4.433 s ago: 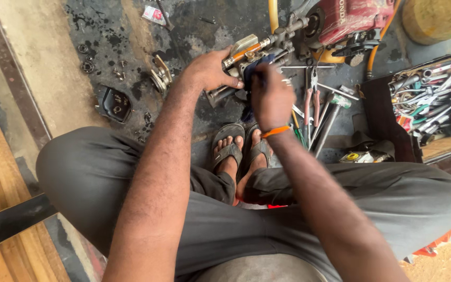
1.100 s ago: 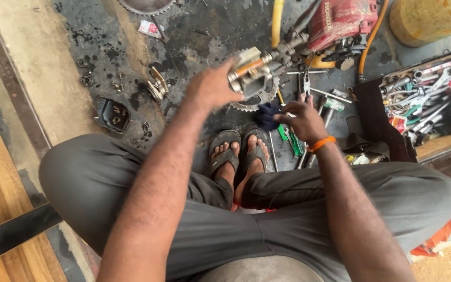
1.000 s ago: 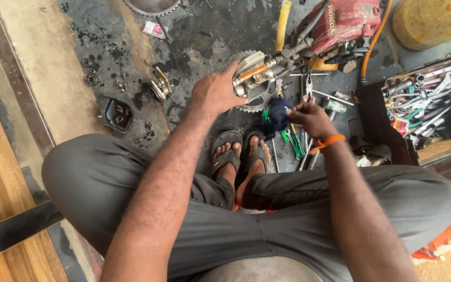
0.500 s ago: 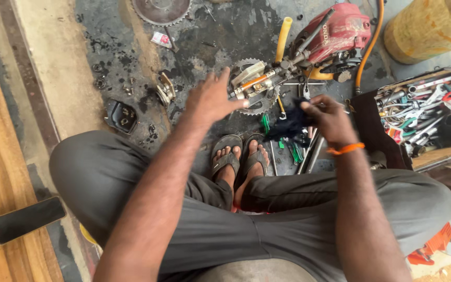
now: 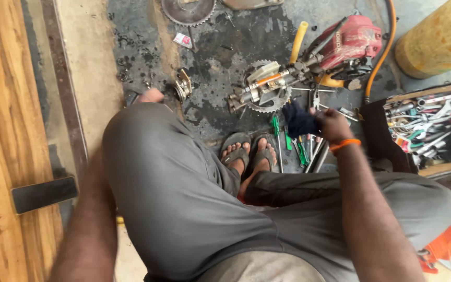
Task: The person sits on the floor and cleans a small engine cylinder head using a blue cloth and a green-handled screwdriver. They wipe the exterior and interior surfaces, scrape residue from crevices, and repeatedly reposition the part to access different areas.
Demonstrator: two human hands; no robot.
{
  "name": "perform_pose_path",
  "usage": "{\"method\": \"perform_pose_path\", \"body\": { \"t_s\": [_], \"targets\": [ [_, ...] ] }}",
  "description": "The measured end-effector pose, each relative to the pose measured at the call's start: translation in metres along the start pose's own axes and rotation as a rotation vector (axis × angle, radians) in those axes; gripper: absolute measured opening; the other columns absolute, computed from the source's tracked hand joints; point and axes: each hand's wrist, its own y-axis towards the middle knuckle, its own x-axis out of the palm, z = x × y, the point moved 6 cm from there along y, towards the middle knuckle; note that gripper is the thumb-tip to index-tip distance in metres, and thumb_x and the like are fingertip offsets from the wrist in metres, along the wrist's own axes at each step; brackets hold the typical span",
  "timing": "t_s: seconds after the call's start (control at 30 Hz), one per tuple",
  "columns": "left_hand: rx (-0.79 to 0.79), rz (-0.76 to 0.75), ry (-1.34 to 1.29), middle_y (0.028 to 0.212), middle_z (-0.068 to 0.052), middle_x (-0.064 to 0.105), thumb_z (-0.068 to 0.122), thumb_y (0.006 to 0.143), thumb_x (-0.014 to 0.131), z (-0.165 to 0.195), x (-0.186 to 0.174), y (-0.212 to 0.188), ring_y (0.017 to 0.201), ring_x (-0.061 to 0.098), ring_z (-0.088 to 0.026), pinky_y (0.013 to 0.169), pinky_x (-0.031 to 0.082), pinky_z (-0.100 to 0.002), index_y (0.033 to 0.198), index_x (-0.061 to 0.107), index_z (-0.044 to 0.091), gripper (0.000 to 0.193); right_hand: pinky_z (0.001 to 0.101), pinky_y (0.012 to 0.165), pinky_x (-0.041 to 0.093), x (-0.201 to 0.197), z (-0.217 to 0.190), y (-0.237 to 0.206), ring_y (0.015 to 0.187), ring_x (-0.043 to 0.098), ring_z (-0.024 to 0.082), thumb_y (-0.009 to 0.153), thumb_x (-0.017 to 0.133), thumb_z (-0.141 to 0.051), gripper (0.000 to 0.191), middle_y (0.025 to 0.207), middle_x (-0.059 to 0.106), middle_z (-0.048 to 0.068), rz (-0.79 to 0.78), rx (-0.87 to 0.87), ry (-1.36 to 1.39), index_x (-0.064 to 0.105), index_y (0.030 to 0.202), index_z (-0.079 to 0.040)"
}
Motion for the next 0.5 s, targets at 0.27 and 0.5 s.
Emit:
{"method": "perform_pose_path", "body": {
  "t_s": [0.27, 0.5],
  "targets": [
    [-0.354, -0.199, 0.123, 0.127, -0.015, 0.06, 0.055, 0.097, 0.06, -0.158, 0.076, 0.001, 0.107, 0.063, -0.024, 0.09, 0.055, -0.037, 0.153, 0.037, 0.011, 0.076, 0.036, 0.069, 0.057, -0.01, -0.018, -0.018, 0.082, 0.068, 0.02, 0.096, 0.074, -0.01, 0.025, 0.097, 0.071, 0.011, -0.021, -0.146, -0.056, 0.068, 0.117, 0.001],
    [-0.298, -0.154, 0.143, 0.119, -0.012, 0.06, 0.05, 0.099, 0.059, -0.158, 0.086, -0.009, 0.1, 0.062, -0.021, 0.084, 0.054, -0.035, 0.147, 0.042, 0.01, 0.065, 0.0427, 0.097, 0.054, 0.085, 0.095, -0.071, 0.112, 0.072, 0.026, 0.097, 0.045, -0.026, 0.038, 0.124, 0.073, 0.01, -0.85, -0.004, -1.439, 0.073, 0.119, -0.011]
  ]
}}
